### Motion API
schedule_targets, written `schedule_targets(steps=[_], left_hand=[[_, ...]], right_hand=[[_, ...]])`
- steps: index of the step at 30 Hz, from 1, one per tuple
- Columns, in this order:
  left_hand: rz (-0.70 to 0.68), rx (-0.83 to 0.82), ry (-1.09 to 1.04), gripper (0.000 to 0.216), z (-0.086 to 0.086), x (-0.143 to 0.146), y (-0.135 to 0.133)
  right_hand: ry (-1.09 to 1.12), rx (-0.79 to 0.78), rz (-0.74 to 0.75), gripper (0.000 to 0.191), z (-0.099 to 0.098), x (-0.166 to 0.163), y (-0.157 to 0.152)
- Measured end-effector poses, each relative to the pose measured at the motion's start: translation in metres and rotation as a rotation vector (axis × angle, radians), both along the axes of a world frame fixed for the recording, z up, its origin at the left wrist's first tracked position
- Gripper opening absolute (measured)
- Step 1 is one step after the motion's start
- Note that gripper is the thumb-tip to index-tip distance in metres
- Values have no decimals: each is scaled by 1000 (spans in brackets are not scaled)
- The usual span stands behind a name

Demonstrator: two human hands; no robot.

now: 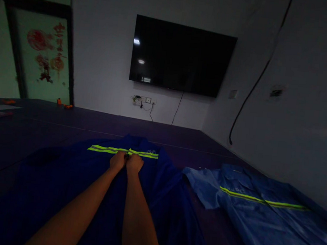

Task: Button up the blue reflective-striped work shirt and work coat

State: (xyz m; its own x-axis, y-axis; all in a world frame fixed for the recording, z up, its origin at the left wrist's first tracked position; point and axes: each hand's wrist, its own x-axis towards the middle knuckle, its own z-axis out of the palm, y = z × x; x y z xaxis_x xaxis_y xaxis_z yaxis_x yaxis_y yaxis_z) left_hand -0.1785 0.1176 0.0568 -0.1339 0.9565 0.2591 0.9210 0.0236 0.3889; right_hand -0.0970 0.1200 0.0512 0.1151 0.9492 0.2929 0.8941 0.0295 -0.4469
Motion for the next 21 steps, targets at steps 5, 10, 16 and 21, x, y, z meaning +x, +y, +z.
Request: schedule_targets(steps=[5, 10, 16, 21], left_hand=[[17, -6, -38, 26, -1, -3, 2], [30, -26, -59, 27, 0, -4, 4], [82, -35, -87, 26, 1, -3, 5], [82, -10, -153, 21, 1, -6, 6]], right_hand=[[32, -4, -6, 24, 1, 0, 1], [65, -10, -77, 25, 1, -3, 7], [90, -22, -71, 21, -2, -2, 14], [139, -34, -56, 22, -2, 1, 17]])
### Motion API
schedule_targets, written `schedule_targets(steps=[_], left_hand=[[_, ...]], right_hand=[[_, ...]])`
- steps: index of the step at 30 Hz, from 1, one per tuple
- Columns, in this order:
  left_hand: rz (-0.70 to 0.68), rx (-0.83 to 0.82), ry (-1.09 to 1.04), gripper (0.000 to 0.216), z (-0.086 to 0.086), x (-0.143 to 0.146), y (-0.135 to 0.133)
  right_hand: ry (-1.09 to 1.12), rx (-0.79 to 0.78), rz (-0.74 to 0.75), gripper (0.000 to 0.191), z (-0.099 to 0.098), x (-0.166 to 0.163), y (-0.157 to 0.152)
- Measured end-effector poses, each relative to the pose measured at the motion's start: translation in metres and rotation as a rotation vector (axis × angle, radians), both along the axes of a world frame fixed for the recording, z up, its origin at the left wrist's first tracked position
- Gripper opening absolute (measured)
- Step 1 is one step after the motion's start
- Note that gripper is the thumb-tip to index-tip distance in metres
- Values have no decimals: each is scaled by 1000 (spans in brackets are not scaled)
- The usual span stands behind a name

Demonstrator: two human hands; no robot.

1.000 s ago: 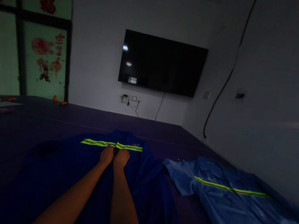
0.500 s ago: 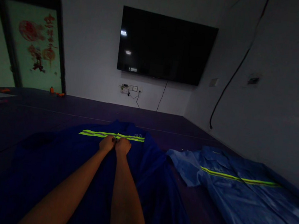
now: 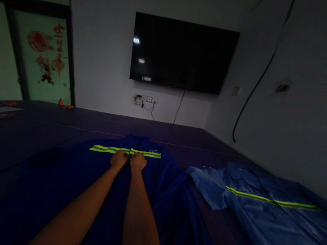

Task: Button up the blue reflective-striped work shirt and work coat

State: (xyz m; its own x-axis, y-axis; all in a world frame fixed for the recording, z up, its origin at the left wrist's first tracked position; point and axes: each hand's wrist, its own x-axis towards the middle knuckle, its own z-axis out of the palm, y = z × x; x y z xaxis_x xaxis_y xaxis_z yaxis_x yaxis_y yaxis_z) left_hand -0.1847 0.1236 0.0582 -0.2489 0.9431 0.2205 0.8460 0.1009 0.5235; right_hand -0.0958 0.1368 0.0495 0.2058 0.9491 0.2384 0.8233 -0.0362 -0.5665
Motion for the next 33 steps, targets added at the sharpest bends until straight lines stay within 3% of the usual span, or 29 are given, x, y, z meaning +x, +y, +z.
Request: schedule_targets(steps=[11, 17, 33], left_hand=[[-49, 104, -199, 22, 0, -1, 1], [-56, 111, -226, 20, 0, -1, 4], [-79, 133, -229, 19, -2, -3, 8]], right_hand=[[67, 60, 19, 23, 4, 4, 0], [88, 36, -38, 29, 2, 5, 1], [76, 39, -4, 24, 3, 2, -2]])
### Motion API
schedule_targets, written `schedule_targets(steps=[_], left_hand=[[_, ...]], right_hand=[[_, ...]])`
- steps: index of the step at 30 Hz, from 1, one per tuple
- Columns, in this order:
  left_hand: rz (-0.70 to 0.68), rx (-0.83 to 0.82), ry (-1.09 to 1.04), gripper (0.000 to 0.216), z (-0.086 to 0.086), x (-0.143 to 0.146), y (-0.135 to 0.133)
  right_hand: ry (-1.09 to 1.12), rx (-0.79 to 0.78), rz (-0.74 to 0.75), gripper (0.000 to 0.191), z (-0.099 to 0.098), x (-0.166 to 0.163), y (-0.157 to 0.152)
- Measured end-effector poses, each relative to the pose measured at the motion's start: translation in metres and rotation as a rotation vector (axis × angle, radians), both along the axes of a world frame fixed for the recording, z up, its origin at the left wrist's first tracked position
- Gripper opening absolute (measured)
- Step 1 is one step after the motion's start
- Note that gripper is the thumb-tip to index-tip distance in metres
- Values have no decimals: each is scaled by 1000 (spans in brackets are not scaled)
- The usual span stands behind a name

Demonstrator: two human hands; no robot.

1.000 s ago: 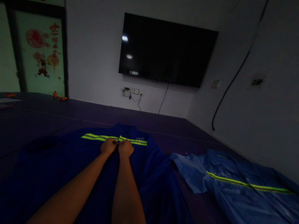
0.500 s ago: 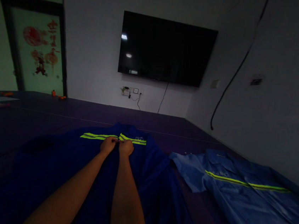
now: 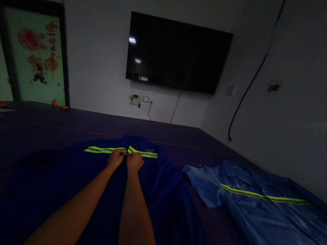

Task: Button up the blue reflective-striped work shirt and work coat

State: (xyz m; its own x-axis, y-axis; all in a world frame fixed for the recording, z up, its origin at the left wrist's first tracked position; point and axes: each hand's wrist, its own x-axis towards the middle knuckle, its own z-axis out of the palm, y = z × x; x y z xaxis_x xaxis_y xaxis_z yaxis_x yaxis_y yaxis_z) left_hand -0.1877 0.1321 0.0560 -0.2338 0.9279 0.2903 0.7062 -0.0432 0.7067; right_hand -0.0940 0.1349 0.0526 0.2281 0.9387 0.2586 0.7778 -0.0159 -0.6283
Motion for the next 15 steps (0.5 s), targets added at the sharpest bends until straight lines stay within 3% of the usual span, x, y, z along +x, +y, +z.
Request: schedule_targets(steps=[7, 15], left_hand=[[-11, -8, 40, 19, -1, 0, 1], [-12, 5, 41, 19, 0, 0, 1]], right_hand=[[-48, -23, -29, 25, 0, -1, 1], [46, 28, 10, 22, 2, 1, -3]])
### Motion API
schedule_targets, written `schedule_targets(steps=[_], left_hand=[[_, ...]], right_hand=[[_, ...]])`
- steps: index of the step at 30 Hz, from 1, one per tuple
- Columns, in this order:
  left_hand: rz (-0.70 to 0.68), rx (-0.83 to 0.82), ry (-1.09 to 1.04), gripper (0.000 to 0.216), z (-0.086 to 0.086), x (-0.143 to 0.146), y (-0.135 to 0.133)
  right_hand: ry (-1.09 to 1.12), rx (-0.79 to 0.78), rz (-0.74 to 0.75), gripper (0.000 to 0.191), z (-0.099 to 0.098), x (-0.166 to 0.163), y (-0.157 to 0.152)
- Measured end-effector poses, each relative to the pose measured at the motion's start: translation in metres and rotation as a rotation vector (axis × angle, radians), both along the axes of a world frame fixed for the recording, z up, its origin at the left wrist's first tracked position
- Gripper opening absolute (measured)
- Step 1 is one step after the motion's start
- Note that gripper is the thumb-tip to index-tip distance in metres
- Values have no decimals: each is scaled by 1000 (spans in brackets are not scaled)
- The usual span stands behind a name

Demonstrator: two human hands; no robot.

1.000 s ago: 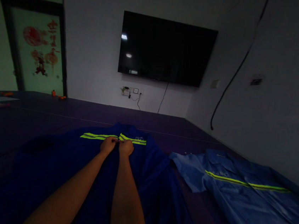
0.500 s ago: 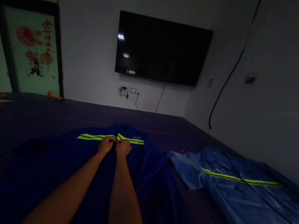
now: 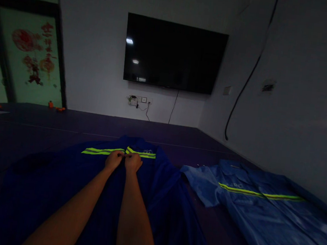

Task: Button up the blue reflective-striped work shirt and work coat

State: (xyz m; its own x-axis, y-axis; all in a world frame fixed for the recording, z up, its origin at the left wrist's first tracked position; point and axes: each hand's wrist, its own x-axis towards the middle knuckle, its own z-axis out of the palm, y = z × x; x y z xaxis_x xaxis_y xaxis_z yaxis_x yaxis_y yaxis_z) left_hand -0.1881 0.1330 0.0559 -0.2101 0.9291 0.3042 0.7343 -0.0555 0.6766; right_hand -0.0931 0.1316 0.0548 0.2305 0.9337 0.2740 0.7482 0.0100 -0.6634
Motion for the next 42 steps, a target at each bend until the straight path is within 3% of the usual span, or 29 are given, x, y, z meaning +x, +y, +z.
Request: schedule_targets(steps=[22, 33, 42], left_hand=[[-29, 27, -81, 20, -5, -2, 8], [-15, 14, -16, 23, -4, -1, 5], [-34, 98, -90, 20, -9, -3, 9]], right_hand=[[-53, -49, 32, 26, -1, 0, 4], [-53, -44, 50, 25, -3, 0, 7], [-42, 42, -44, 24, -8, -6, 7]])
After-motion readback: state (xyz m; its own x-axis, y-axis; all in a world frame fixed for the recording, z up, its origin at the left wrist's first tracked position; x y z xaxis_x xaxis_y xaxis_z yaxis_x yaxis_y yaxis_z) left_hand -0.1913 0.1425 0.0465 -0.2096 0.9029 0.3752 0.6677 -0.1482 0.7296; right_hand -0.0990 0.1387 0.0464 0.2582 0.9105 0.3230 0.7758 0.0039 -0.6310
